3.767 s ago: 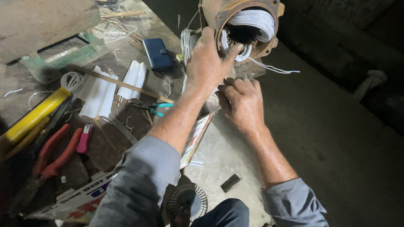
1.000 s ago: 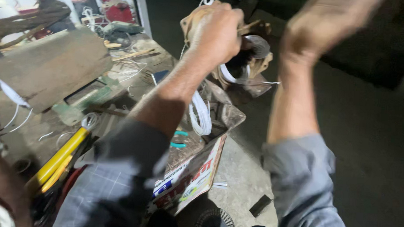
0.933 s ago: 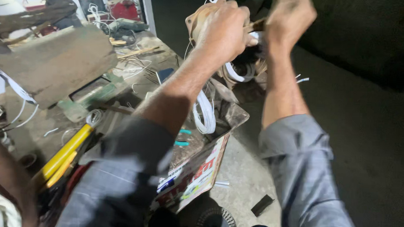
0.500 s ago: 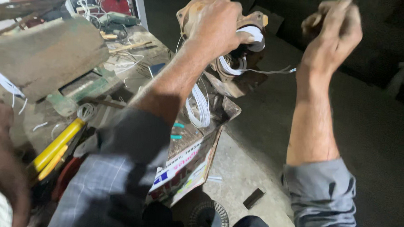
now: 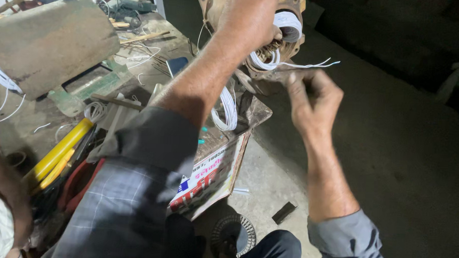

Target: The person winds white insulated wire into the slots of a motor stator, using pliers to cut the wire and a wooden stick to push the coils into place. The person also inserts white plastic spacers between the windings and continues to add more wire loops into the housing.

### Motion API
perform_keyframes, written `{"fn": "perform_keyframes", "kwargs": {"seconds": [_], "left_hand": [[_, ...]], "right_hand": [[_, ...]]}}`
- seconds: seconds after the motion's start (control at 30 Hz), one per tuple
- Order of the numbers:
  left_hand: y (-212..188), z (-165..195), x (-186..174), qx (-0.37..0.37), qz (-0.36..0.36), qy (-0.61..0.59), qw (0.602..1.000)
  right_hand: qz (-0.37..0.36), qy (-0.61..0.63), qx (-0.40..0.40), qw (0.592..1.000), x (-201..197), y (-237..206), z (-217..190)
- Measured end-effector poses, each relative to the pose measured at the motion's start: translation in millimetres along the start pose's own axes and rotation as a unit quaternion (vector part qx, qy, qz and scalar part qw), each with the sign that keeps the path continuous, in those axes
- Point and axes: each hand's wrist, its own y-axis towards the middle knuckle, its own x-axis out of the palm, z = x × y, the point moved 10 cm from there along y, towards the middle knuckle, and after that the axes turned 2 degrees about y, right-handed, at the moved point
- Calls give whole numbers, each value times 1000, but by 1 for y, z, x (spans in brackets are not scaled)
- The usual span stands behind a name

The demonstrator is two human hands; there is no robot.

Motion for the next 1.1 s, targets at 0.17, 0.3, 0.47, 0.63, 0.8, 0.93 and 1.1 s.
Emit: {"fn": "perform_keyframes", "kwargs": {"seconds": [0.17,0.3,0.47,0.63,0.8,0.93,1.1], "left_hand": [[-12,15,-26,64,73,-18,995],[-15,19,-27,48,67,-22,996],[-18,7,-27,24,22,-29,999],[-33,-21,-33,21,-3,-143,990],[-49,-68,-35,7,40,-203,978],[-60,-114,-31,-43,52,-191,979],[-84,-160,-34,-114,51,-183,975]], "right_hand": [[-9,-224,-142,964,17,-15,-42],[-37,-256,-157,953,32,-5,-52],[-134,-181,-59,973,62,-12,-37],[-89,-269,-169,944,78,-28,-48],[-57,-284,-160,944,76,-25,-33],[-72,-281,-150,945,75,-23,-24],[-85,-285,-138,945,71,-22,-9]]}}
